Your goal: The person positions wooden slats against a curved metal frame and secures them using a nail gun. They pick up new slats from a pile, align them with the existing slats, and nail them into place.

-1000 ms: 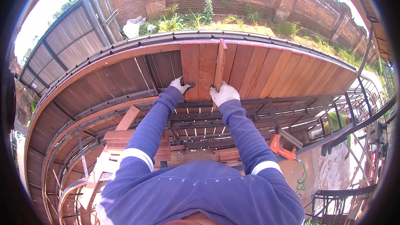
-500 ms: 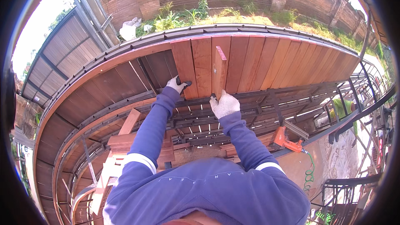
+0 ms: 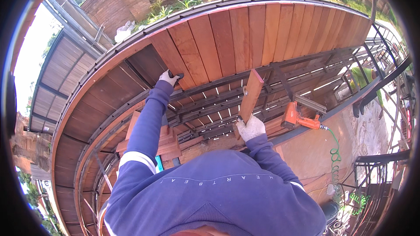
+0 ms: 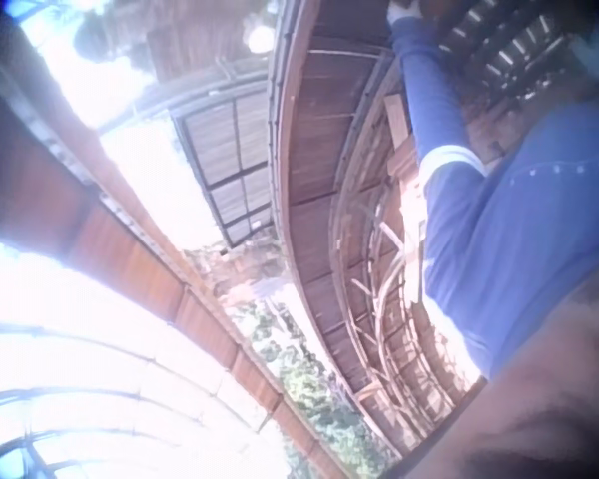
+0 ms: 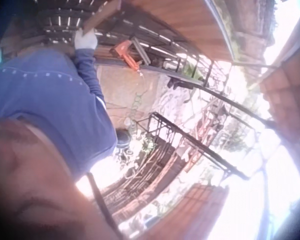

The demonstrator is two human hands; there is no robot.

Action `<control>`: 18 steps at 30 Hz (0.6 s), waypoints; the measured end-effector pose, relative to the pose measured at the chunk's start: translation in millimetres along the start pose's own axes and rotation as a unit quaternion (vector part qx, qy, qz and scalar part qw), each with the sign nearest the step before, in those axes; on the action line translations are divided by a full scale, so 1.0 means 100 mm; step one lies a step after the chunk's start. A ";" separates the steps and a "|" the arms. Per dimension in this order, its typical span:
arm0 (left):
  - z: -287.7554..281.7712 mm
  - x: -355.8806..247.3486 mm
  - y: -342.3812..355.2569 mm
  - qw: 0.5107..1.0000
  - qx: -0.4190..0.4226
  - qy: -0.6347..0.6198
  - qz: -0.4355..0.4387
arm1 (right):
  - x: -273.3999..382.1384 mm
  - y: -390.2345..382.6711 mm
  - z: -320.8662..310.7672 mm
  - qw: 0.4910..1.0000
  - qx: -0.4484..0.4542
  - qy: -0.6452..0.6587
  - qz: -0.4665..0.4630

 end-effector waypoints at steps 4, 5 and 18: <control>-0.06 -0.14 -0.06 0.998 0.029 0.047 -0.037 | 0.21 0.14 0.04 0.999 0.005 -0.011 -0.036; -0.07 -0.19 -0.09 0.998 0.018 0.046 -0.027 | 0.32 0.24 0.06 0.998 0.004 -0.013 -0.062; -0.08 -0.42 -0.11 0.999 0.038 0.032 -0.011 | 1.90 1.74 0.72 0.973 -0.013 -0.122 -0.197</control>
Point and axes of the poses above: each hand's wrist, its own y-axis towards the middle knuckle, its own z-axis out of the palm, x = y × z, the point moved 5 cm from there along y, towards the middle knuckle, and after that the axes turned 2 degrees about z, right-handed, at the moved point
